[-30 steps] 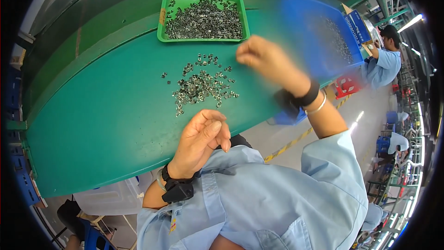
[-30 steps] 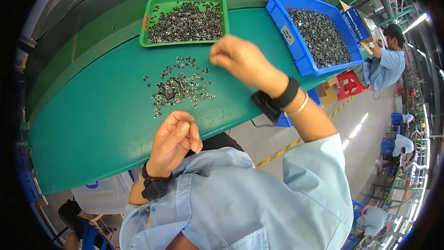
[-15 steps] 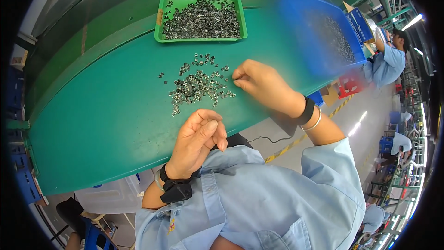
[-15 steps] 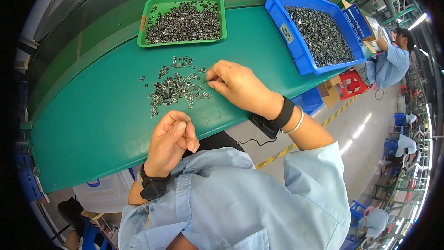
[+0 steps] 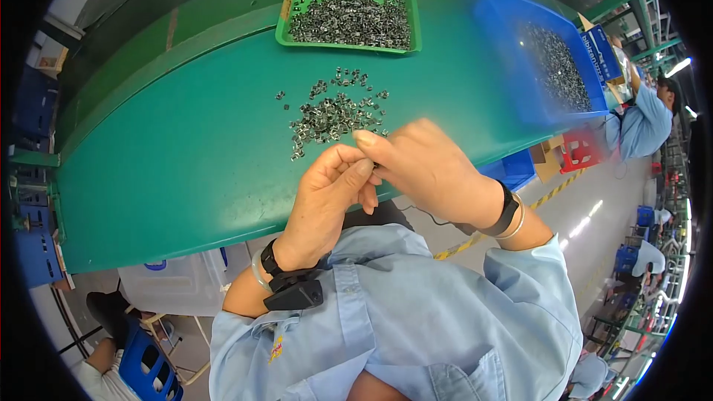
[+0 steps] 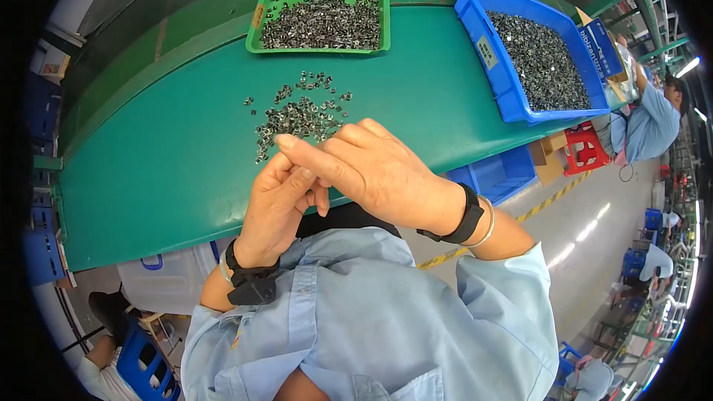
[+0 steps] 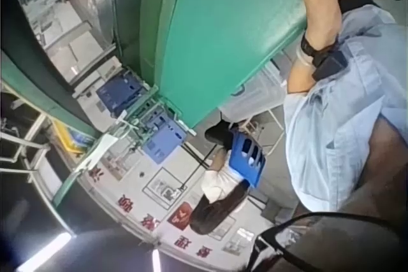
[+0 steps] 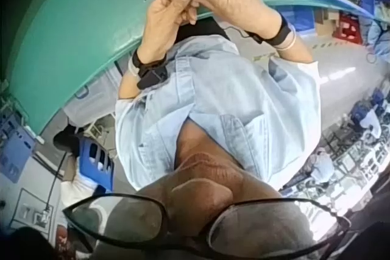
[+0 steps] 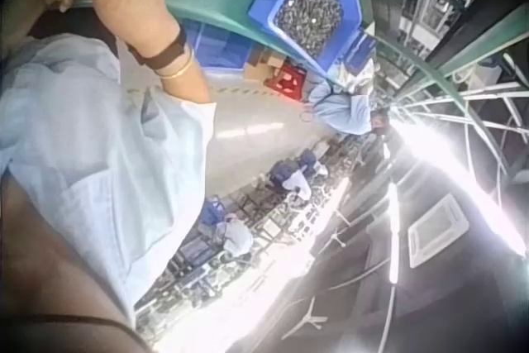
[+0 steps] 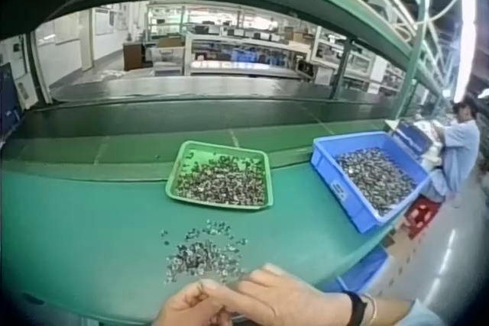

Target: The person picks up small metal components from a pile on the table, fits them together by hand, and places the assembled units into a blue bin, occasionally replenishing the pile from a green tray.

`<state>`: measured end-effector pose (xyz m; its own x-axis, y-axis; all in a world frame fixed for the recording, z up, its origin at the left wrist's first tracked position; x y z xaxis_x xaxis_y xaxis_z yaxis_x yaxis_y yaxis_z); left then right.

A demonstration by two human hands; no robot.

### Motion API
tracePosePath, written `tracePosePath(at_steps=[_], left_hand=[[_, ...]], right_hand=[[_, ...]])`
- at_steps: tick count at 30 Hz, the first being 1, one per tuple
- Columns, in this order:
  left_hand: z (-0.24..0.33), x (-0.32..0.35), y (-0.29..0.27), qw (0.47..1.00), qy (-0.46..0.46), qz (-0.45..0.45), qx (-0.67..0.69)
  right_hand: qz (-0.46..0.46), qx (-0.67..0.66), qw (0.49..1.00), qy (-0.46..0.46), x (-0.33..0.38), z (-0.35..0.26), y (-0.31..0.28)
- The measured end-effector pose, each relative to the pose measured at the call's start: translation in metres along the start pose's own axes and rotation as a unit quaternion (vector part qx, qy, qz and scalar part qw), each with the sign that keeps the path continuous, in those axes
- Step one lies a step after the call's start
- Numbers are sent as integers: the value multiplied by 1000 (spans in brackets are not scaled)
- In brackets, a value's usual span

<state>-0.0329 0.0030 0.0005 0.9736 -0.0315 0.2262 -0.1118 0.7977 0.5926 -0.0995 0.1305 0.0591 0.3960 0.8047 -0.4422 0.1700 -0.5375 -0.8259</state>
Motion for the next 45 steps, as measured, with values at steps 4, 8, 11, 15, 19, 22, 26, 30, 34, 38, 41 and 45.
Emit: tracePosePath(at_steps=[4,8,11,15,19,22,26,30,34,38,41,45], left_hand=[[-2,2,-1,999,-7,-11,37],[-4,3,-2,999,-2,-7,43],[-5,3,-2,999,15,-5,43],[-6,3,-4,999,47,5,25],[-5,4,-3,998,55,17,17],[-2,7,-2,999,28,15,16],[3,10,-1,1000,6,12,21],[1,10,-5,1000,-1,6,21],[-3,8,-9,998,-10,-10,59],[-6,6,-9,993,-25,-32,115],[-9,5,-7,986,-32,-45,157],[-16,3,-1,971,-34,-65,226]], right_hand=[[15,-24,1000,-8,3,-2,1],[90,-83,992,9,10,-5,0],[125,-80,988,30,14,-5,3],[162,-102,980,51,18,-6,9],[187,-110,975,43,19,-6,15],[201,-119,972,40,21,-5,20],[201,-106,974,21,19,-5,18],[197,-81,977,2,20,-5,20],[202,-86,976,6,22,-5,24],[222,-116,968,34,23,-8,26],[223,-150,962,52,24,-10,26],[209,-201,955,64,25,-9,26]])
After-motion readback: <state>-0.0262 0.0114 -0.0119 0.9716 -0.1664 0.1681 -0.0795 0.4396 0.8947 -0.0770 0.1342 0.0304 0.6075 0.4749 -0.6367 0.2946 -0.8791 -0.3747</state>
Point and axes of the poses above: each hand's wrist, its own x-axis away from the middle knuckle, its own y-axis out of the palm, z = x × y, the point moved 3 cm from there along -x, towards the middle knuckle, and after that the axes turned 4 degrees about z, right-handed, at the moved point
